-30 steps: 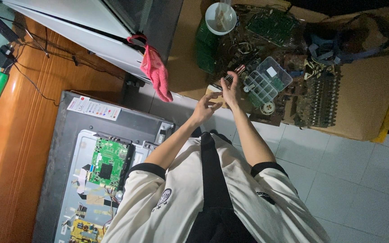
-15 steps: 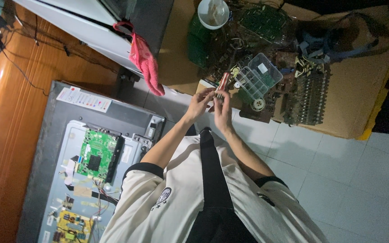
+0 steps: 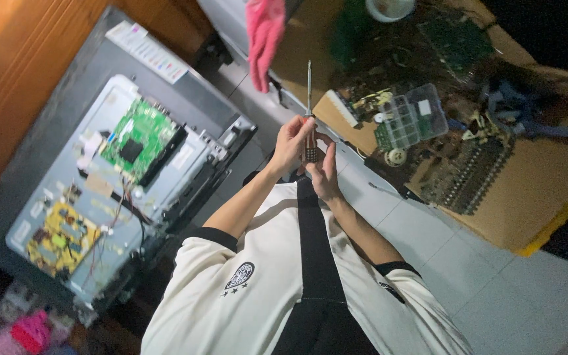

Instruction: Disassembling a television by removing the back cover and using a screwdriver to manipulate internal components.

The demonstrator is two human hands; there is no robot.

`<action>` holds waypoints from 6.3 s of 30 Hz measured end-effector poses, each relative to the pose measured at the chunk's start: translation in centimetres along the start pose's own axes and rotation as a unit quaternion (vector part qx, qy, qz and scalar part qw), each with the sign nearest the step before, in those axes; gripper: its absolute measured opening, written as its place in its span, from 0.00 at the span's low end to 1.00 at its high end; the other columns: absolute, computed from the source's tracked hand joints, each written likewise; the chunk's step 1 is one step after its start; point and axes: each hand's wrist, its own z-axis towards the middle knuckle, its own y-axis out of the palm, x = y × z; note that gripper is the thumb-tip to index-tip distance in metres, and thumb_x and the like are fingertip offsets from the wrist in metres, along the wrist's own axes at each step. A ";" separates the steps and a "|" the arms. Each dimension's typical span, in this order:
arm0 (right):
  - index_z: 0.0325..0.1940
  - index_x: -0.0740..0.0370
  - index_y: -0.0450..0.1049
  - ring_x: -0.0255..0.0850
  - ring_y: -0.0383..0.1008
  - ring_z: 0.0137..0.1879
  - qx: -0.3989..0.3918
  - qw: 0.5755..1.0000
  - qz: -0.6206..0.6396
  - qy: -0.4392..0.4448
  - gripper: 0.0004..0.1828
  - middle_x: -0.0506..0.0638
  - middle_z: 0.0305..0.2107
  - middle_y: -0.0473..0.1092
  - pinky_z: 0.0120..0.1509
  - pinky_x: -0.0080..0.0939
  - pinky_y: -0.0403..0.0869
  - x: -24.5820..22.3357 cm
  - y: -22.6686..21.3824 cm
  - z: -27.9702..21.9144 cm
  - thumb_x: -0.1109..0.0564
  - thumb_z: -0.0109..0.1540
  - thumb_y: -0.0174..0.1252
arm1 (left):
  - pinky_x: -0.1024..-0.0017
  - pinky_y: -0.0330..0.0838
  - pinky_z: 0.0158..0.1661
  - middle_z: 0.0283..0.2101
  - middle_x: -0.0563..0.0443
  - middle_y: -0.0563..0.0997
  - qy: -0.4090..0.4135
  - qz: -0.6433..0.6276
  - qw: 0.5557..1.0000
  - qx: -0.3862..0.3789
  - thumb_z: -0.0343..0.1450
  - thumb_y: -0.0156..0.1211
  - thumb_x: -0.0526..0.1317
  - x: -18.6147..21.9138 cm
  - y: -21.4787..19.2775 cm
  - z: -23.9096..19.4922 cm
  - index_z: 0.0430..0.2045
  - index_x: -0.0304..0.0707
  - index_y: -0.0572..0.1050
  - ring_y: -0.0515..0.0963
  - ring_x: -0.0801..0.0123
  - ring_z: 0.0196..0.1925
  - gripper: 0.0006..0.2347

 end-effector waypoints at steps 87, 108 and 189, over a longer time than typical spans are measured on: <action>0.42 0.55 0.71 0.47 0.77 0.31 -0.297 0.722 -0.540 -0.315 0.21 0.50 0.26 0.68 0.38 0.47 0.70 -11.2 19.1 11.0 0.44 0.56 0.72 | 0.51 0.70 0.58 0.67 0.45 0.63 0.004 0.457 0.864 0.210 0.55 0.81 0.47 -8.1 -23.2 -9.6 0.66 0.52 0.62 0.66 0.48 0.67 0.43; 0.43 0.57 0.67 0.43 0.77 0.22 -0.332 0.671 -0.582 -0.317 0.17 0.46 0.18 0.67 0.33 0.45 0.71 -9.7 18.9 9.7 0.41 0.68 0.49 | 0.67 0.76 0.52 0.41 0.52 0.79 0.174 0.340 0.909 0.164 0.70 0.62 0.33 -0.5 -20.3 -10.0 0.56 0.42 0.67 0.82 0.64 0.46 0.19; 0.48 0.61 0.73 0.57 0.78 0.40 -0.416 0.817 -0.313 -0.247 0.20 0.57 0.39 0.70 0.51 0.60 0.71 -12.6 19.2 12.1 0.61 0.54 0.71 | 0.63 0.77 0.46 0.33 0.50 0.80 0.151 0.378 0.900 0.156 0.69 0.66 0.40 -1.3 -22.9 -9.2 0.42 0.42 0.74 0.83 0.58 0.40 0.11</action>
